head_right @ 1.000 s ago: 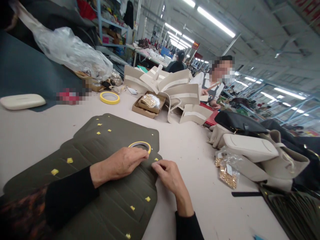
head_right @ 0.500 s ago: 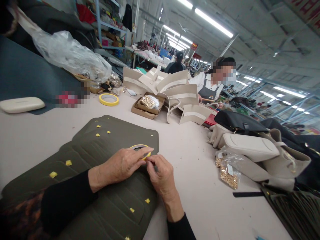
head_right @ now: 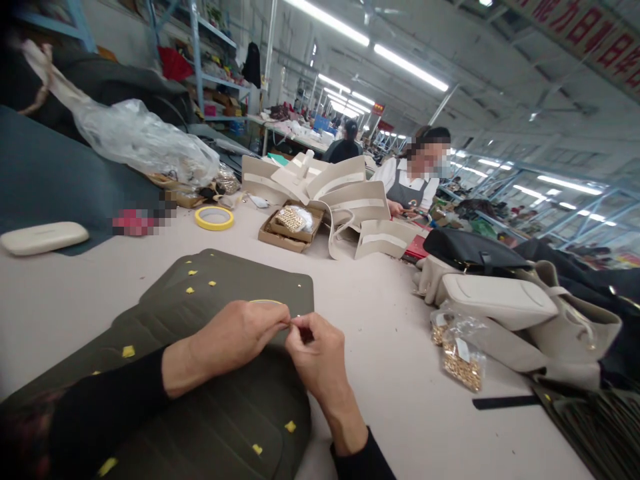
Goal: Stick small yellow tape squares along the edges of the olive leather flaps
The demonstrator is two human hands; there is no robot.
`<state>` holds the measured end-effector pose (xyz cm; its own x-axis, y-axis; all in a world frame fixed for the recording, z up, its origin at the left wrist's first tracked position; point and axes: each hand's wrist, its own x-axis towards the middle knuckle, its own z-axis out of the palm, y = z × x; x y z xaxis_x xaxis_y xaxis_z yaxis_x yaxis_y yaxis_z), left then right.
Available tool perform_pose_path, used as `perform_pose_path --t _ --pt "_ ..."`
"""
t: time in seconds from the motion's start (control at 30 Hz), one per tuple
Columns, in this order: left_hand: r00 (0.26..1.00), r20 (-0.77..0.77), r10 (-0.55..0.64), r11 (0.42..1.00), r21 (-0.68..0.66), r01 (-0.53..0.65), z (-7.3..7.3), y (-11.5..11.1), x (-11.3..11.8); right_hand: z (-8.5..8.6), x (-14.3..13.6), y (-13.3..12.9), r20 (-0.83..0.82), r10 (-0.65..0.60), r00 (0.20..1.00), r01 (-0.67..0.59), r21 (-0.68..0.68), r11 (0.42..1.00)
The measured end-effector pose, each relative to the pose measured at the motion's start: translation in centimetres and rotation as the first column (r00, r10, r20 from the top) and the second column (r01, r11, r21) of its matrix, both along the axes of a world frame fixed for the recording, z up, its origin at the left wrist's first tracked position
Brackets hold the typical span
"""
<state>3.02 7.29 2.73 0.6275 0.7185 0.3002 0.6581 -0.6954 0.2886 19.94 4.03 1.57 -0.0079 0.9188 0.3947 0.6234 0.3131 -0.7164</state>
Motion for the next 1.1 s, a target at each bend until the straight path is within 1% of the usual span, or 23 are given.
perform_pose_path --t 0.07,0.13,0.17,0.23,0.27,0.33,0.43,0.53,0.63,0.73,0.8,0.87,0.9,0.97,1.03,1.1 --pt "1.0 -0.023 0.006 0.996 0.086 -0.004 0.8 0.6 0.2 0.5 -0.3 1.1 -0.208 -0.046 0.977 0.013 -0.158 0.987" --pt "1.0 0.014 0.015 0.985 0.173 -0.017 1.1 0.8 0.5 0.4 -0.1 2.5 -0.379 -0.105 0.919 -0.001 -0.27 0.963" --pt "0.998 0.051 0.021 0.979 0.204 -0.031 1.0 0.9 0.6 0.0 0.2 3.2 -0.437 -0.143 0.888 0.004 -0.304 0.953" --pt "0.992 0.119 0.034 0.973 0.223 -0.06 0.5 1.0 0.7 -1.0 1.2 4.4 -0.482 -0.225 0.847 0.051 -0.348 0.936" --pt "0.99 0.135 0.045 0.973 0.217 -0.074 0.0 1.1 0.6 -1.7 1.9 4.9 -0.475 -0.252 0.843 0.075 -0.36 0.93" --pt "0.992 0.111 0.061 0.978 0.193 -0.082 -0.9 1.6 0.4 -2.8 3.4 5.3 -0.413 -0.257 0.874 0.108 -0.35 0.931" --pt "0.998 0.002 0.056 0.989 0.14 -0.056 -1.9 2.3 -0.2 -3.7 4.9 5.2 -0.22 -0.2 0.955 0.131 -0.293 0.947" --pt "0.997 -0.046 0.066 0.993 0.099 -0.062 -1.8 2.6 -0.5 -3.8 4.8 4.7 -0.026 -0.153 0.988 0.139 -0.298 0.945" --pt "0.996 -0.076 0.056 0.995 0.081 -0.05 -1.4 2.3 -0.6 -3.4 3.8 4.1 0.053 -0.144 0.988 0.153 -0.297 0.942" --pt "0.995 -0.1 0.029 0.998 0.056 -0.024 -1.6 2.2 -0.6 -2.9 2.5 3.3 0.037 -0.13 0.991 0.135 -0.276 0.952" --pt "0.994 -0.11 0.01 0.999 0.034 -0.007 -2.0 2.4 -0.5 -2.6 1.8 2.8 0.005 -0.068 0.998 0.067 -0.29 0.955" --pt "0.994 -0.112 -0.012 1.0 0.007 0.013 -2.5 2.7 -0.5 -2.5 1.5 2.6 -0.047 -0.007 0.999 -0.008 -0.331 0.944" --pt "0.994 -0.108 -0.024 1.0 -0.003 0.024 -2.7 2.8 -0.5 -2.5 1.5 2.7 -0.083 0.001 0.997 -0.031 -0.355 0.934" --pt "0.995 -0.097 -0.038 0.999 -0.01 0.037 -2.9 3.0 -0.5 -2.8 1.7 3.0 -0.178 -0.032 0.984 -0.046 -0.416 0.908" --pt "0.994 -0.098 -0.043 0.999 -0.006 0.043 -3.0 2.9 -0.5 -3.2 2.1 3.4 -0.266 -0.097 0.959 -0.042 -0.474 0.88" --pt "0.992 -0.121 -0.035 0.999 0.007 0.036 -2.8 2.7 -0.5 -3.6 2.5 3.7 -0.296 -0.134 0.946 -0.039 -0.514 0.857"
